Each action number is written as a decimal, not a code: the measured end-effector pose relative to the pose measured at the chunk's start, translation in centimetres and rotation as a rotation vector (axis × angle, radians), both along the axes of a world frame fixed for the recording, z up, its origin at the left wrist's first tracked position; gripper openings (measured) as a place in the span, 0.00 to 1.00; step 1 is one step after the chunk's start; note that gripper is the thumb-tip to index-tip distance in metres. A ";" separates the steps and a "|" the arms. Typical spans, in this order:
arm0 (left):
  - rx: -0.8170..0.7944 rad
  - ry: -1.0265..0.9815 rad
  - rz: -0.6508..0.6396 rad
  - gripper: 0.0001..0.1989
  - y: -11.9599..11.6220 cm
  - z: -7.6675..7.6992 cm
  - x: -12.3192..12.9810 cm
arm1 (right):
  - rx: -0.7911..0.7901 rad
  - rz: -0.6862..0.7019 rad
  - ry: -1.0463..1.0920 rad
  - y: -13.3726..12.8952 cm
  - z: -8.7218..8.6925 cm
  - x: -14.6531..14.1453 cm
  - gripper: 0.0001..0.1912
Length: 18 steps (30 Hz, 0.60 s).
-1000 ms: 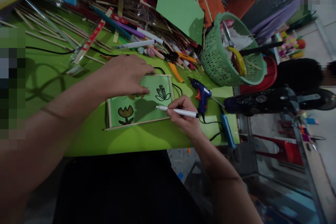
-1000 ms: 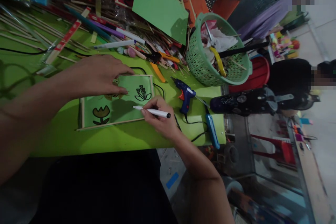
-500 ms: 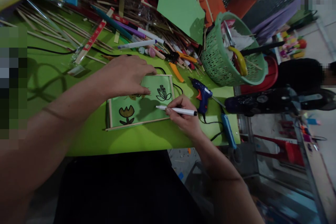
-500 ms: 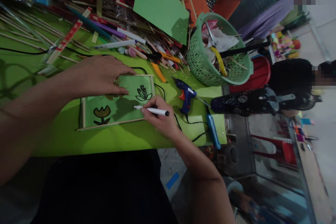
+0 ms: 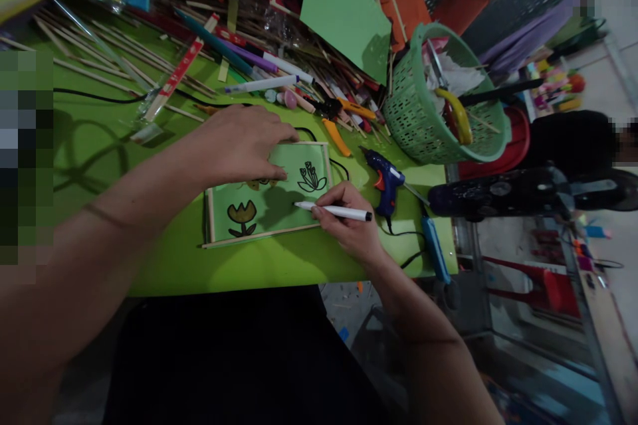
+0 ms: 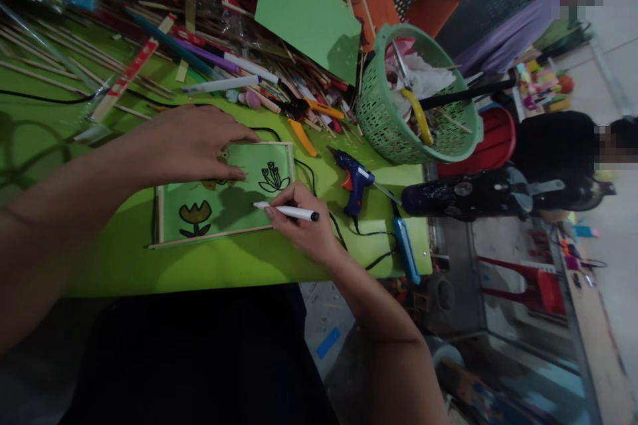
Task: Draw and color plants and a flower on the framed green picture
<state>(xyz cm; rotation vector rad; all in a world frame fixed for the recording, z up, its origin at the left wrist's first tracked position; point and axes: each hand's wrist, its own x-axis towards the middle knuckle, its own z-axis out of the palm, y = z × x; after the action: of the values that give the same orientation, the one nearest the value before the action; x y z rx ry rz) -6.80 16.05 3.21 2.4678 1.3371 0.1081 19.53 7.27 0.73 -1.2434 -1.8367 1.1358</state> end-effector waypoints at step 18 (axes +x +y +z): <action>-0.007 -0.009 0.000 0.33 -0.1 0.1 0.0 | 0.017 -0.010 -0.034 0.0 0.5 -0.2 0.08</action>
<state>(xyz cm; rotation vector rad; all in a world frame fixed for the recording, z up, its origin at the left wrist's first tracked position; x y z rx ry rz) -6.76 15.97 3.34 2.4588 1.3322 0.1139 19.38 7.30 1.24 -1.2683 -1.8599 1.0975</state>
